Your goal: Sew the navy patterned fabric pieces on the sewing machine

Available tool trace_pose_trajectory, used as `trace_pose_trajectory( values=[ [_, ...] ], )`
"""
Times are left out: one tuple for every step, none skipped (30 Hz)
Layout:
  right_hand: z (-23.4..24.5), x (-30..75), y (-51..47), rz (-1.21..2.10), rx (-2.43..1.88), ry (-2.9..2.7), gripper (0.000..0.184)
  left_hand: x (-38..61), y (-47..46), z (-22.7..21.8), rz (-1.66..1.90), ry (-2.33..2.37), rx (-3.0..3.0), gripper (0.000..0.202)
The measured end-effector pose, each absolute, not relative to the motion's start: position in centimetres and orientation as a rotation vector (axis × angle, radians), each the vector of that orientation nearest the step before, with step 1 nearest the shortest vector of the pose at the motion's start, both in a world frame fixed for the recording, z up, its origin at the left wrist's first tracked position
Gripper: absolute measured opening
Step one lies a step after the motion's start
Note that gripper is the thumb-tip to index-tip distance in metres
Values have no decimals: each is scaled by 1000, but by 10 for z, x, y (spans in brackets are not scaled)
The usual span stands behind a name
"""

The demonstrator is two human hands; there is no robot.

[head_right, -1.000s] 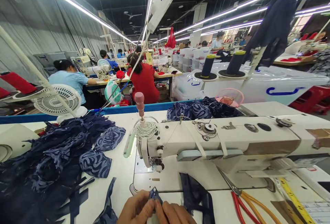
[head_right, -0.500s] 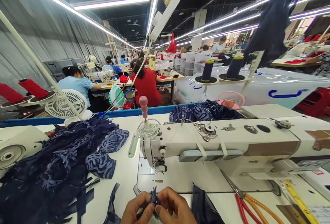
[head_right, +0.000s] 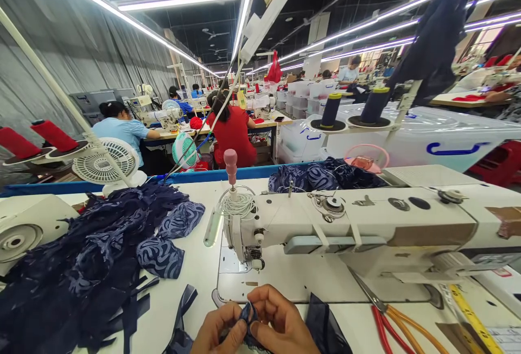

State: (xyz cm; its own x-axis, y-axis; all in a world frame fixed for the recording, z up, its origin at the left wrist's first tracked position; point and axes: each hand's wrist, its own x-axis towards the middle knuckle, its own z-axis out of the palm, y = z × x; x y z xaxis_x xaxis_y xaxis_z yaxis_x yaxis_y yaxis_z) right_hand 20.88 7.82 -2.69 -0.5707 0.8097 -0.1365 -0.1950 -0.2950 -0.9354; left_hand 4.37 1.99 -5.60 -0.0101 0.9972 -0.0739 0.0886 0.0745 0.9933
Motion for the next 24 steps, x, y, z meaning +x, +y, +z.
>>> trace_pose_trajectory(
  values=[
    [-27,209,78,1925,-814,-1284,42,42,22,-54,1111,1278,1223,54],
    [-26,210,78,1915,-809,-1306,42,40,23,-50,1099,1239,1235,54],
    [-26,210,79,1905,-808,-1331,43,38,25,-46,1082,1201,1249,53],
    [-26,211,79,1894,-812,-1355,44,36,26,-41,1059,1164,1263,51],
    [-25,212,79,1887,-817,-1374,45,34,27,-35,1033,1131,1274,49],
    [-24,212,79,1885,-822,-1383,46,32,28,-29,1008,1105,1277,47],
    [-23,213,79,1889,-828,-1388,47,31,29,-24,987,1085,1269,45],
    [-22,213,78,1894,-836,-1391,48,31,30,-19,976,1070,1253,45],
    [-20,213,78,1896,-842,-1396,49,30,31,-15,971,1057,1233,45],
    [-19,212,78,1893,-843,-1407,51,31,32,-11,963,1042,1214,47],
    [-18,212,78,1887,-836,-1427,55,31,32,-8,957,1026,1189,48],
    [-16,212,78,1874,-824,-1457,61,31,33,-6,950,1004,1159,49],
    [-15,211,78,1855,-811,-1497,68,32,34,-4,945,978,1123,50],
    [-13,211,78,1833,-803,-1540,74,32,35,-3,939,950,1085,51],
    [-12,211,78,1812,-806,-1579,78,32,35,-2,935,927,1054,52],
    [-10,212,78,1794,-812,-1609,78,31,36,-3,939,915,1036,52],
    [-9,212,77,1780,-821,-1630,76,30,36,-4,949,924,1040,52],
    [-8,212,76,1770,-830,-1639,72,29,35,-6,972,954,1067,52],
    [-8,212,75,1765,-837,-1633,67,29,33,-9,1015,1007,1116,52],
    [-8,211,75,1757,-850,-1611,64,29,31,-13,1078,1074,1188,50],
    [-10,211,74,1737,-873,-1579,61,30,28,-18,1158,1150,1273,46],
    [-12,210,74,1709,-904,-1539,58,33,24,-23,1244,1228,1358,40],
    [-14,208,74,1679,-935,-1498,57,36,21,-28,1326,1303,1429,38],
    [-16,206,75,1656,-958,-1462,55,41,17,-33,1398,1376,1474,40]
  ],
)
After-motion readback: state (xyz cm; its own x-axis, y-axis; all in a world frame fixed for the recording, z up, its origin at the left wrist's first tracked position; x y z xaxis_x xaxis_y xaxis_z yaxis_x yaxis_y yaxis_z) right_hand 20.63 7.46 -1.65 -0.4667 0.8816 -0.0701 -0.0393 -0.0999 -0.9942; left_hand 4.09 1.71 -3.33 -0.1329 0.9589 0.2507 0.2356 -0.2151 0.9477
